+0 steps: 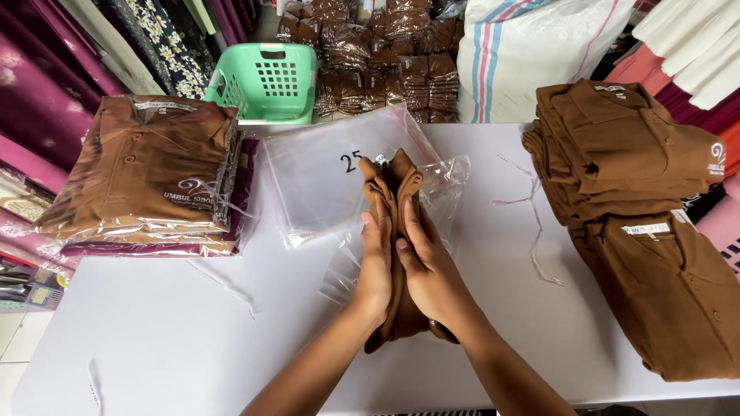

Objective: Packing folded brown shirts into clear plastic bags on a white table.

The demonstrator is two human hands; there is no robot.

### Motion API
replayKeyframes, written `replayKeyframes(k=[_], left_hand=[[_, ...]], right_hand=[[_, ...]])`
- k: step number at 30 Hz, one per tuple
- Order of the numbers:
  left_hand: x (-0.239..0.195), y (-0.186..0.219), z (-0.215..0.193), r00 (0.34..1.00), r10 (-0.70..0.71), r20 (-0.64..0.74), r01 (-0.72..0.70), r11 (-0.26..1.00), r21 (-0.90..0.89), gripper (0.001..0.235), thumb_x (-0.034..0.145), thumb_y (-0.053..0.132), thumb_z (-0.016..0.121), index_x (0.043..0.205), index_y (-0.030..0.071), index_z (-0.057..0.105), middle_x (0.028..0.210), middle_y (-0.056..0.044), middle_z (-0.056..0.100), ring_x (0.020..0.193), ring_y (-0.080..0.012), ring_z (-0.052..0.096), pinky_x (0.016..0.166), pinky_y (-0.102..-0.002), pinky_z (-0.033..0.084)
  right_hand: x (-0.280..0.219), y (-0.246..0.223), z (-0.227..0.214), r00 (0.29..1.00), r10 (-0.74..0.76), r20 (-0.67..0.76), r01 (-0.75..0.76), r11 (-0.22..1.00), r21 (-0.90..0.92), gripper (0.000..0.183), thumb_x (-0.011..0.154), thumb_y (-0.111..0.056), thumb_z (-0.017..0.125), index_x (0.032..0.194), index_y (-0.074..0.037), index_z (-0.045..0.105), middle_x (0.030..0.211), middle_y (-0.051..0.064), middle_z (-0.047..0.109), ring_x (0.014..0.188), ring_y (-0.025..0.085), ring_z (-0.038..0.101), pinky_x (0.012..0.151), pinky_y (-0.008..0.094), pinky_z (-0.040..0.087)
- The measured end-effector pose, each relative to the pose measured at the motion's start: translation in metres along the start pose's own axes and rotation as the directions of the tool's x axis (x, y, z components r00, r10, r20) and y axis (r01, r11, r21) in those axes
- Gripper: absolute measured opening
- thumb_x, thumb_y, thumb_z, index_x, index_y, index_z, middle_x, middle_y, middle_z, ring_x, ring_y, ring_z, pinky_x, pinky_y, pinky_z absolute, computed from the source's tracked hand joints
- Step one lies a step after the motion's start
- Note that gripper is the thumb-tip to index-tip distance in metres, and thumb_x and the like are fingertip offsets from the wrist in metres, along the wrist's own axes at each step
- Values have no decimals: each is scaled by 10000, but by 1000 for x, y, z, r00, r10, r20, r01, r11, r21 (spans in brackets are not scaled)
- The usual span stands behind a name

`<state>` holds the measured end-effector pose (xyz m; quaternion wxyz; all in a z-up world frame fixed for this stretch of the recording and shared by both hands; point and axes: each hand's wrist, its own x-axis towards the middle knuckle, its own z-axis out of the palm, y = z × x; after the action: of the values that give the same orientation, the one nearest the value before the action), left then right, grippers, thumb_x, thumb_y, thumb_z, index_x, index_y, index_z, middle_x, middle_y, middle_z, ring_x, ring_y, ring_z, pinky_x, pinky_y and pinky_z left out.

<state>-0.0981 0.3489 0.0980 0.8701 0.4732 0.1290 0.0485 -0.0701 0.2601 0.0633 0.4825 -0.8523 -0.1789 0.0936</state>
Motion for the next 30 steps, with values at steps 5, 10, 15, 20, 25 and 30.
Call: replayKeyframes(k=[5, 10, 15, 20, 25, 30], left_hand=[[-4, -2, 3, 998, 56, 37, -53, 995, -81, 863, 1061, 667, 217, 1704, 133, 2, 1773, -146, -42, 1610, -369, -66, 1281, -533, -35], [1, 2, -2, 996, -45, 77, 50, 997, -61, 924, 1024, 733, 238, 1709, 152, 16, 1772, -116, -56, 1620, -310, -57, 1296, -465, -3], [41, -25, -53, 994, -78, -74, 99, 930, 353, 616, 1019, 521, 554, 1512, 153, 523, 1645, -133, 426, 1554, -332, 363, 1290, -468, 267], [26, -11, -32, 969, -246, 19, 245, 953, -179, 718, 1017, 684, 321, 1565, 276, 539, 1521, -183, 507, 1408, -359, 479, 1184, -443, 389], [14, -10, -32, 957, -164, 238, 222, 945, -241, 1002, 871, 925, 133, 1618, 330, 433, 1790, -71, 3, 1628, -283, -76, 1300, -407, -45], [28, -14, -43, 930, -199, 309, 232, 970, -73, 969, 901, 894, 140, 1636, 325, 414, 1794, -106, 31, 1634, -319, -30, 1296, -427, -33]], right_hand=[[1, 1, 2, 996, 87, 20, -85, 993, -87, 703, 1080, -402, 432, 1707, -300, 130, 1763, 167, 117, 1568, 423, 222, 1248, 587, 252], [10, 18, 4, 999, -36, -37, 32, 994, -109, 744, 1051, -189, 502, 1711, -199, 158, 1717, 238, 213, 1555, 446, 258, 1227, 592, 269], [19, 47, -3, 976, -141, -166, 124, 986, -111, 920, 851, 30, 574, 1695, -117, 239, 1596, 281, 411, 1482, 469, 408, 1195, 575, 360], [7, 23, -8, 970, -148, -195, 139, 989, -59, 777, 956, -107, 596, 1671, -98, 291, 1593, 302, 416, 1469, 494, 410, 1181, 595, 362], [12, 16, -8, 976, -129, -176, 98, 979, -176, 948, 912, -299, 754, 1681, -95, 239, 1622, 300, 374, 1465, 502, 416, 1141, 620, 407], [16, 26, -10, 967, -105, -233, 62, 981, -184, 1039, 768, -124, 735, 1691, -142, 257, 1599, 253, 430, 1372, 466, 537, 1068, 613, 490]])
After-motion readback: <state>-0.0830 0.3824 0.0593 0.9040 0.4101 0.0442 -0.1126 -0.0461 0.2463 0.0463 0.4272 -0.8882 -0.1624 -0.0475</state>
